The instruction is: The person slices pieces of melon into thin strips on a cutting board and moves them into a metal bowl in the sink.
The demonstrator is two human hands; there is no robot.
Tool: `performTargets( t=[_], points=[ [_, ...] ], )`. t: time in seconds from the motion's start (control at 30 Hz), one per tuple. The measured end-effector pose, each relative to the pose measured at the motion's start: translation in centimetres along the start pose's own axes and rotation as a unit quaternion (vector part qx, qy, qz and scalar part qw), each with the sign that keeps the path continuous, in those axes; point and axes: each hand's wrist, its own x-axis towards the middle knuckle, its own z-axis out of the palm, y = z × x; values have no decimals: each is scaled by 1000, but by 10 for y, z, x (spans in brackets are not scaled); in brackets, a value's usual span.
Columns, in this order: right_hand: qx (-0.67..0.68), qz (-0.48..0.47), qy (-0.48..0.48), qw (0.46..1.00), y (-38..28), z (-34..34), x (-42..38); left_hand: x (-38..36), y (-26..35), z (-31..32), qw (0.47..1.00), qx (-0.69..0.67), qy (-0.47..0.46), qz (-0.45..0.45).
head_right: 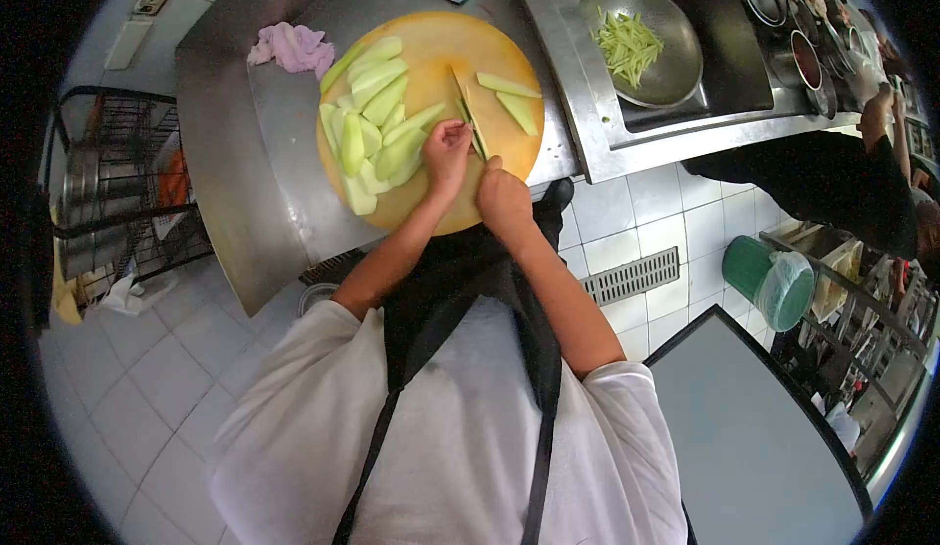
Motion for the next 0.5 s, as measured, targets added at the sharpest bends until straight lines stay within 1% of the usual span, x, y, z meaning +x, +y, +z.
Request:
performTargets(
  t=[0.07,0.17,0.27,0.37,0.5],
  points=[
    [25,-4,2,1000,3,-7,-7,0,4,-1,1000,25,4,6],
    [19,12,-25,999,13,-5,-25,0,6,1,1000,-5,17,0],
    [48,1,-45,998,21,-9,-45,1,4,0,1000,-5,14,8],
    [45,9,-40,998,34,2,-58,4,0,-1,999,29,17,23],
    [39,19,-74,996,41,-13,-78,17,-13,-11,982,177,19,57]
  ],
)
